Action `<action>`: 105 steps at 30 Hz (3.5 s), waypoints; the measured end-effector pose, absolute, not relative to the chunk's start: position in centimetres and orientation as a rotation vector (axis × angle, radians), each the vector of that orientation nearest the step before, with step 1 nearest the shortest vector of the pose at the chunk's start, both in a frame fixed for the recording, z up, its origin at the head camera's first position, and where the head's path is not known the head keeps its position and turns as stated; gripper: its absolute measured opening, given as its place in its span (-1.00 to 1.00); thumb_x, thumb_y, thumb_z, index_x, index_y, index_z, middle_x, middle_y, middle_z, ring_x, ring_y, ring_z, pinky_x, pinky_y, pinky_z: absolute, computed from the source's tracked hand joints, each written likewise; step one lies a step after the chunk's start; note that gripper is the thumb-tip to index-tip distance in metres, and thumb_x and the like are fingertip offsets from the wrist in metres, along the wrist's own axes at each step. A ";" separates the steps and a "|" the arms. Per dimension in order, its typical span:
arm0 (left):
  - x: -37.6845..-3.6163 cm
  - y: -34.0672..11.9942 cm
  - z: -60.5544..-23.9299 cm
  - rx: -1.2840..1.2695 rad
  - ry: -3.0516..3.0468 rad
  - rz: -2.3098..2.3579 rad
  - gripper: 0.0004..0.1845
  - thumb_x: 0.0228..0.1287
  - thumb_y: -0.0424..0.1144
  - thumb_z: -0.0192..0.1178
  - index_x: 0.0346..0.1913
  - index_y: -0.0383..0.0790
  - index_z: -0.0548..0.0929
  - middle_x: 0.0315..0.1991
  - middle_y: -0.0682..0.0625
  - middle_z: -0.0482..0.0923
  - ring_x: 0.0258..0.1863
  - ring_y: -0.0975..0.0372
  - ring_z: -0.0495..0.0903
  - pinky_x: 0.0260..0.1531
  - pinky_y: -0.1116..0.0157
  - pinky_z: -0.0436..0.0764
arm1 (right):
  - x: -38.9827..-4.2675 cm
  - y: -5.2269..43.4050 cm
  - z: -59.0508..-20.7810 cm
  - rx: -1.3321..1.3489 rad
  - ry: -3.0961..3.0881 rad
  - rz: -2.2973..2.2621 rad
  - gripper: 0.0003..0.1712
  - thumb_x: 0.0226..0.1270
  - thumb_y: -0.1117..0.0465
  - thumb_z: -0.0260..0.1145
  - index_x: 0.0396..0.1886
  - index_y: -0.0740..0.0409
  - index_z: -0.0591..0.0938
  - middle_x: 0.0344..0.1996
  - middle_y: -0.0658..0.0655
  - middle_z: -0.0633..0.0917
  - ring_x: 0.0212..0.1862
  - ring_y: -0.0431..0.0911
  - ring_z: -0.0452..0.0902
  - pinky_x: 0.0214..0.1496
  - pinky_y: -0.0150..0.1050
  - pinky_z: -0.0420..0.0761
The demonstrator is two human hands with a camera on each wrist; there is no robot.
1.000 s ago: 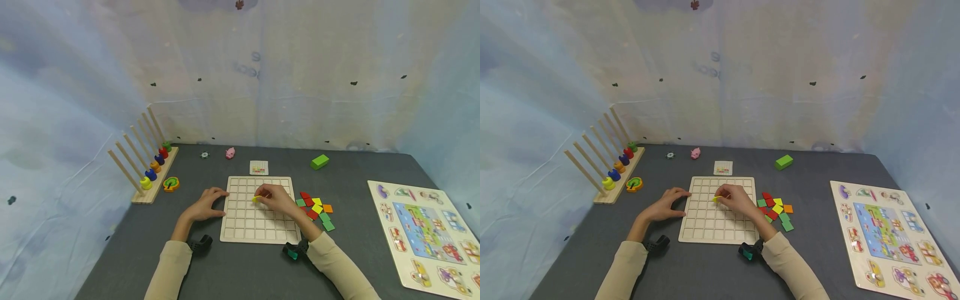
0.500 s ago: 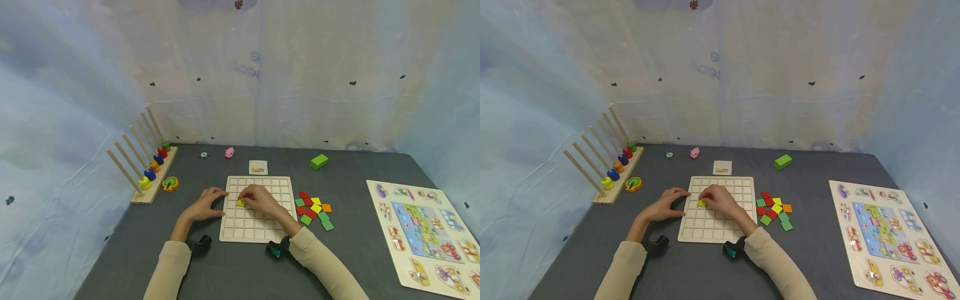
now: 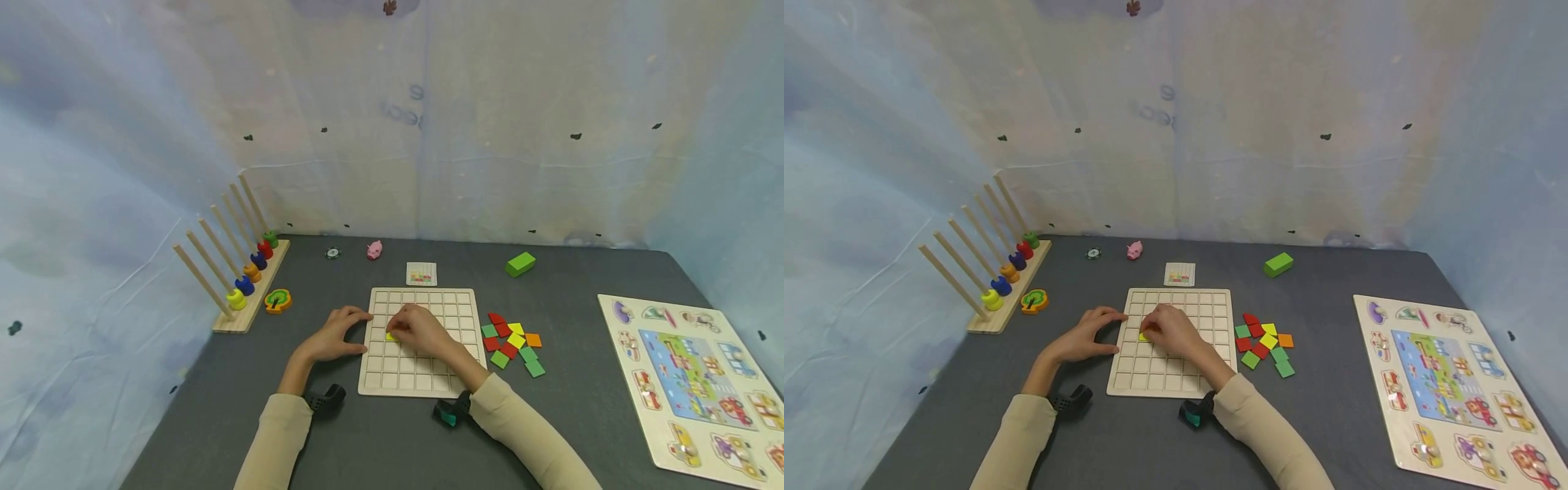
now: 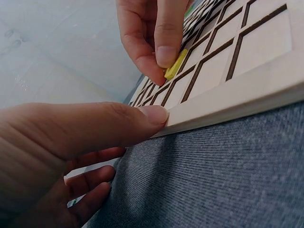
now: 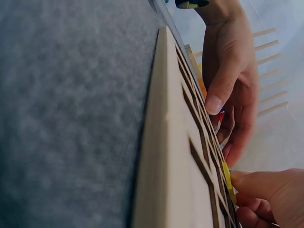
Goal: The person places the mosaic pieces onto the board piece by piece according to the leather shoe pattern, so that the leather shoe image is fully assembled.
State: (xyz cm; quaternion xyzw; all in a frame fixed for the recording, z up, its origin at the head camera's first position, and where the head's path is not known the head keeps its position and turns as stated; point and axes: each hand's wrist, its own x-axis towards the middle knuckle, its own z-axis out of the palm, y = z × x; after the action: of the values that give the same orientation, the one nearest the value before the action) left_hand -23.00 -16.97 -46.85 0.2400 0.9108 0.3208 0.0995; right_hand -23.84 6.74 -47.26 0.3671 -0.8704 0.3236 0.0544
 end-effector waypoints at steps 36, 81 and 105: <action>-22.8 -16.9 -46.6 0.688 2.698 0.960 -0.35 0.06 -0.18 0.37 0.26 -0.12 0.43 0.22 -0.09 0.26 0.19 0.00 0.15 0.13 -0.09 0.22 | -21.8 21.7 -44.6 0.978 -2.710 0.888 -0.74 0.21 0.25 0.32 -0.09 0.21 0.65 -0.17 0.11 0.62 -0.20 -0.01 0.54 -0.20 -0.10 0.52; -23.1 -16.9 -47.0 0.695 2.694 0.948 -0.35 0.08 -0.15 0.36 0.27 -0.10 0.41 0.22 -0.09 0.26 0.19 0.01 0.15 0.12 -0.09 0.24 | -21.5 28.5 -44.0 0.752 -3.094 0.922 -0.75 0.11 0.43 0.30 -0.17 0.34 0.58 -0.36 0.12 0.58 -0.34 -0.12 0.45 -0.30 -0.23 0.47; -22.9 -16.7 -46.7 0.674 2.700 0.940 -0.34 0.06 -0.18 0.37 0.27 -0.10 0.41 0.23 -0.09 0.26 0.20 0.02 0.16 0.13 -0.08 0.25 | -21.8 20.1 -43.7 0.745 -2.721 1.166 -0.86 0.22 0.27 0.31 -0.21 0.12 0.66 -0.34 -0.01 0.64 -0.40 -0.21 0.51 -0.36 -0.30 0.50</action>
State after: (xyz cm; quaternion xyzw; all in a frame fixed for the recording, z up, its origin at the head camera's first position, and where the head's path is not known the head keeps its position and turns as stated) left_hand -22.86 -16.70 -46.67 0.2284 0.9144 0.3183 0.1022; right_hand -21.80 20.05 -43.75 0.2436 -0.8905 0.3817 0.0444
